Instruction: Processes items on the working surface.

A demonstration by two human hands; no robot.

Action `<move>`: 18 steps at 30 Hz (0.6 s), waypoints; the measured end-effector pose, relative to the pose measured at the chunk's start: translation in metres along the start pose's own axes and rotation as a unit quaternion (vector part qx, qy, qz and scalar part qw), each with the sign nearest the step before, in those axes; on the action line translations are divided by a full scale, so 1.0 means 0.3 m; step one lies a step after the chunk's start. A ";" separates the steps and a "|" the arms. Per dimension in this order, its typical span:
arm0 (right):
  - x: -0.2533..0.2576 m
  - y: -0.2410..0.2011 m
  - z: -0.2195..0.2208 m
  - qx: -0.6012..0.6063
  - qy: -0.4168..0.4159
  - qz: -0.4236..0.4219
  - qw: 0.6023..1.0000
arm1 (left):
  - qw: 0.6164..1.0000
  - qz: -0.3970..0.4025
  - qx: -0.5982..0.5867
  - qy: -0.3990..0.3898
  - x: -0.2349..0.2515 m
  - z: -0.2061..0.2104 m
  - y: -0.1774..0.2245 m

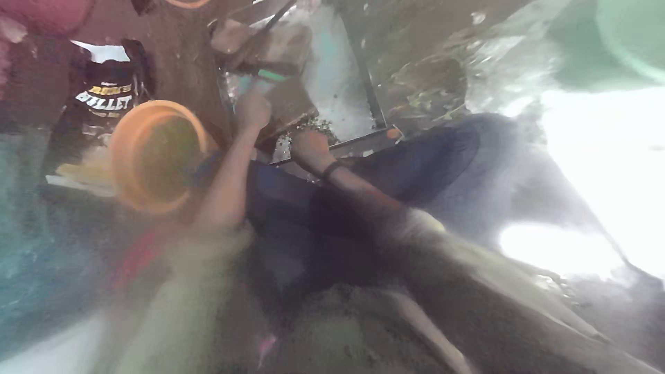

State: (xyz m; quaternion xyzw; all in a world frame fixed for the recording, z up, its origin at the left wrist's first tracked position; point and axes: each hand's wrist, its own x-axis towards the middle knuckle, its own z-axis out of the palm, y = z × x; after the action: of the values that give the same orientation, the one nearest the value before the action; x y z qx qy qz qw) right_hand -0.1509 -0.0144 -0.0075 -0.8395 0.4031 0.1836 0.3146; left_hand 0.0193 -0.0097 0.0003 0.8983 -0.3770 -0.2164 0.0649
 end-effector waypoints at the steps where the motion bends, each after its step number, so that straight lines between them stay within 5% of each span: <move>1: 0.003 -0.008 -0.004 0.001 -0.003 0.008 1.000 | 1.000 -0.001 -0.015 -0.011 0.001 0.001 -0.007; 18: 0.062 -0.032 -0.024 0.009 -0.007 -0.001 1.000 | 0.998 0.043 0.026 -0.024 -0.019 0.004 0.004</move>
State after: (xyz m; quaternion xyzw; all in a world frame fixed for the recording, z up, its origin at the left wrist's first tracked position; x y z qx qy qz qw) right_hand -0.1316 -0.0250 -0.0090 -0.8360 0.4012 0.1857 0.3250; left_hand 0.0143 -0.0065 0.0015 0.8771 -0.4224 -0.2250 0.0415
